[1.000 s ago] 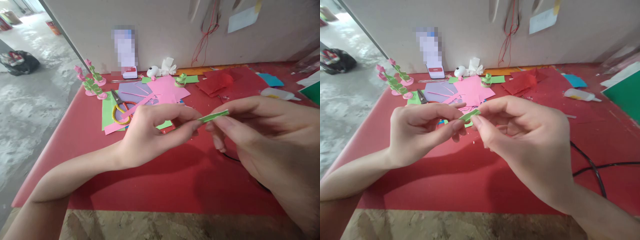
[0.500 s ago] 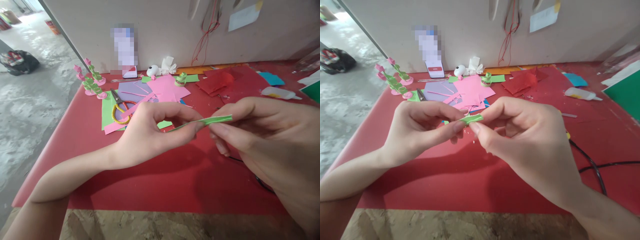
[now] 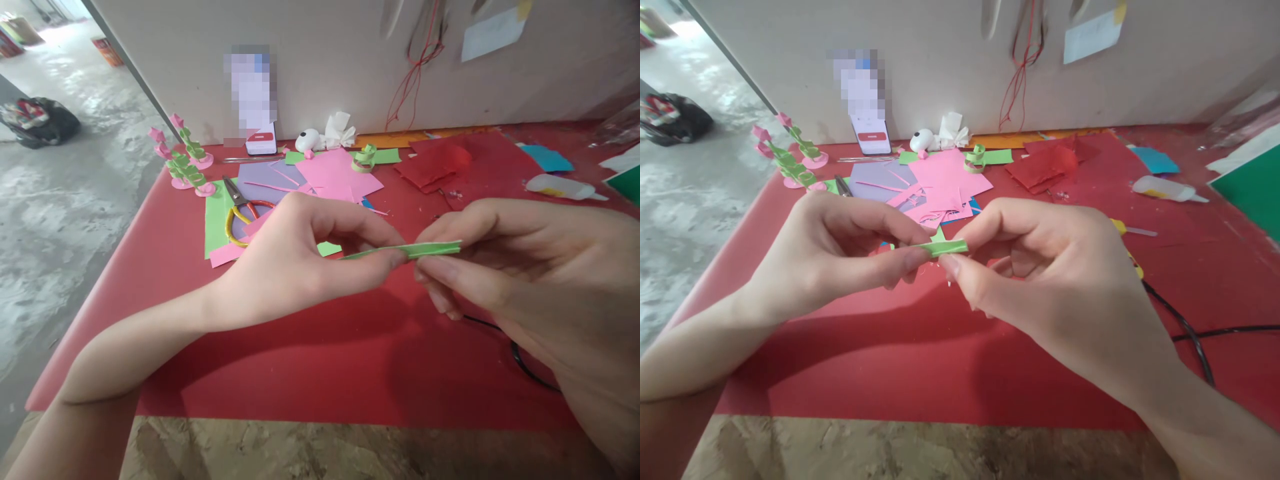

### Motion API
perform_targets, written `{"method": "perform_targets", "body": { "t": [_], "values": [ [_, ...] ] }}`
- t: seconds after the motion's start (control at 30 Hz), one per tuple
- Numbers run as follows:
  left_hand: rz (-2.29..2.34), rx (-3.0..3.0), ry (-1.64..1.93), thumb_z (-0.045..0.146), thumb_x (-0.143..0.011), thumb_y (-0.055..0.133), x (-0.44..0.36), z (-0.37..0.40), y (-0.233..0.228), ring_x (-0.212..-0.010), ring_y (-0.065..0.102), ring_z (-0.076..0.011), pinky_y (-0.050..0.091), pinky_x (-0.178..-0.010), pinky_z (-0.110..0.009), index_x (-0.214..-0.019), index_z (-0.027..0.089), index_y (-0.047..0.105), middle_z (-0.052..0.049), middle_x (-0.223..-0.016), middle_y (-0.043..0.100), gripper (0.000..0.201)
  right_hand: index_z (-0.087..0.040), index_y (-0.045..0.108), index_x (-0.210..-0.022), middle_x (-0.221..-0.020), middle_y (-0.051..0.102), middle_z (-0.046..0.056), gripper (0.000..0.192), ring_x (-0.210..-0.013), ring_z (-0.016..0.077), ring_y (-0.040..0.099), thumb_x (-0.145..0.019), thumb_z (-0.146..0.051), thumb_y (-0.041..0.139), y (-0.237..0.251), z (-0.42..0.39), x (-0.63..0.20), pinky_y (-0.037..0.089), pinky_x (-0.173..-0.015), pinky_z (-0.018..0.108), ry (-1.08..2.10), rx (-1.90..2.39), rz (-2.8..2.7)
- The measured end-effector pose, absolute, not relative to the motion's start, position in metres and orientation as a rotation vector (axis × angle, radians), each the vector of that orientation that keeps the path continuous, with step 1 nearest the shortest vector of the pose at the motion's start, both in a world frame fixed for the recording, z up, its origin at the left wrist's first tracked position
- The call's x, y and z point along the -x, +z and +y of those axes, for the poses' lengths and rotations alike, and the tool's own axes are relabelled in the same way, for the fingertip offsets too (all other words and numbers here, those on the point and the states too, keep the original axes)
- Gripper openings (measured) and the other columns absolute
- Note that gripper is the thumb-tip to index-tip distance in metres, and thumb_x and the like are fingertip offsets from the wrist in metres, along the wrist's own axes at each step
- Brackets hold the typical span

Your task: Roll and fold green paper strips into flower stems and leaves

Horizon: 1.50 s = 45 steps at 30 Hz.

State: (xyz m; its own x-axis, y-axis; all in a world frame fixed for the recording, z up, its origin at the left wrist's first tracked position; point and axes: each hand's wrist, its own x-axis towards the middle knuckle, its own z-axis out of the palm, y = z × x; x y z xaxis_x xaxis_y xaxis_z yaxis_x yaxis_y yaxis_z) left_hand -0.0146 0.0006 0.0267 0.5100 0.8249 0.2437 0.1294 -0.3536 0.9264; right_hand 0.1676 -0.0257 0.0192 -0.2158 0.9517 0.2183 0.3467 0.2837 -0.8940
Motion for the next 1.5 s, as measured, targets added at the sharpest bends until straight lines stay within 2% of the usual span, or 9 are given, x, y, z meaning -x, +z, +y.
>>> {"method": "perform_targets", "body": {
  "t": [0.3,0.5,0.63,0.73,0.97,1.17,1.27,1.4,1.5],
  "values": [
    [0.732,-1.99,1.059,0.017,-0.078,0.064,0.014,0.0,0.021,-0.067,0.06,-0.003,0.051,-0.063,-0.013,-0.08,0.015,0.067,0.005,-0.075,0.07,0.004,-0.024,0.06,-0.064,-0.047,0.054,-0.009,0.015,-0.038,0.0011,0.049,-0.079,-0.022,0.063,0.019,-0.025,-0.173,0.045,-0.039,0.01,0.999,1.144,-1.668],
    [0.718,-2.09,1.109,0.015,-0.075,0.067,0.014,-0.001,0.02,-0.077,0.063,-0.0078,0.052,-0.066,-0.016,-0.091,0.017,0.069,0.003,-0.085,0.071,0.017,-0.025,0.061,-0.064,-0.054,0.057,-0.008,0.013,-0.04,0.0045,0.052,-0.075,-0.027,0.067,0.017,-0.023,-0.172,0.039,-0.032,0.015,1.154,1.085,-1.523],
    [0.714,-2.133,1.085,0.012,-0.076,0.064,0.015,-0.001,0.019,-0.075,0.061,-0.0072,0.051,-0.065,-0.017,-0.095,0.022,0.07,0.003,-0.086,0.069,0.022,-0.024,0.062,-0.061,-0.048,0.054,-0.008,0.014,-0.038,0.0044,0.051,-0.073,-0.02,0.067,0.017,-0.019,-0.17,0.038,-0.033,0.015,1.271,1.085,-1.434],
    [0.689,-2.17,1.084,0.01,-0.079,0.06,0.016,0.0,0.019,-0.073,0.059,-0.0059,0.05,-0.065,-0.015,-0.096,0.019,0.071,0.001,-0.083,0.066,0.021,-0.025,0.063,-0.06,-0.049,0.055,-0.007,0.015,-0.037,0.0045,0.05,-0.072,-0.018,0.065,0.018,-0.018,-0.171,0.035,-0.031,0.015,1.306,1.093,-1.401],
    [0.647,-2.456,1.171,0.006,-0.078,0.054,0.016,0.003,0.018,-0.07,0.059,-0.0073,0.048,-0.063,-0.02,-0.085,0.024,0.072,0.001,-0.082,0.065,0.026,-0.023,0.062,-0.056,-0.048,0.054,-0.007,0.018,-0.034,0.0043,0.048,-0.07,-0.012,0.058,0.018,-0.016,-0.172,0.033,-0.03,0.016,1.392,1.087,-1.38],
    [0.605,-2.637,1.21,0.01,-0.081,0.053,0.017,0.006,0.014,-0.073,0.062,-0.0083,0.05,-0.089,-0.029,-0.089,0.017,0.07,-0.001,-0.084,0.068,0.02,-0.022,0.061,-0.055,-0.044,0.053,-0.006,0.018,-0.033,0.0054,0.048,-0.069,-0.012,0.058,0.018,-0.016,-0.171,0.032,-0.029,0.016,1.464,1.071,-1.355],
    [0.57,-2.656,1.255,0.008,-0.079,0.055,0.017,0.007,0.013,-0.07,0.062,-0.0089,0.051,-0.084,-0.029,-0.087,0.017,0.07,-0.002,-0.082,0.069,0.02,-0.023,0.064,-0.059,-0.043,0.053,-0.007,0.017,-0.033,0.0057,0.048,-0.071,-0.012,0.059,0.017,-0.015,-0.174,0.031,-0.027,0.016,1.476,1.058,-1.362],
    [0.66,-2.469,1.192,0.01,-0.08,0.054,0.016,0.006,0.015,-0.065,0.058,-0.006,0.049,-0.064,-0.019,-0.089,0.024,0.071,0.002,-0.077,0.066,0.024,-0.026,0.068,-0.07,-0.054,0.061,-0.005,0.008,-0.035,0.0066,0.051,-0.074,-0.021,0.066,0.017,-0.013,-0.179,0.033,-0.028,0.017,1.431,1.061,-1.418],
    [0.715,-2.331,1.153,0.01,-0.079,0.057,0.017,0.005,0.016,-0.067,0.059,-0.0052,0.048,-0.06,-0.016,-0.094,0.023,0.071,0.004,-0.077,0.068,0.024,-0.027,0.069,-0.071,-0.058,0.063,-0.004,0.008,-0.039,0.0074,0.054,-0.077,-0.023,0.064,0.018,-0.015,-0.18,0.036,-0.03,0.017,1.343,1.058,-1.48]
  ]
}}
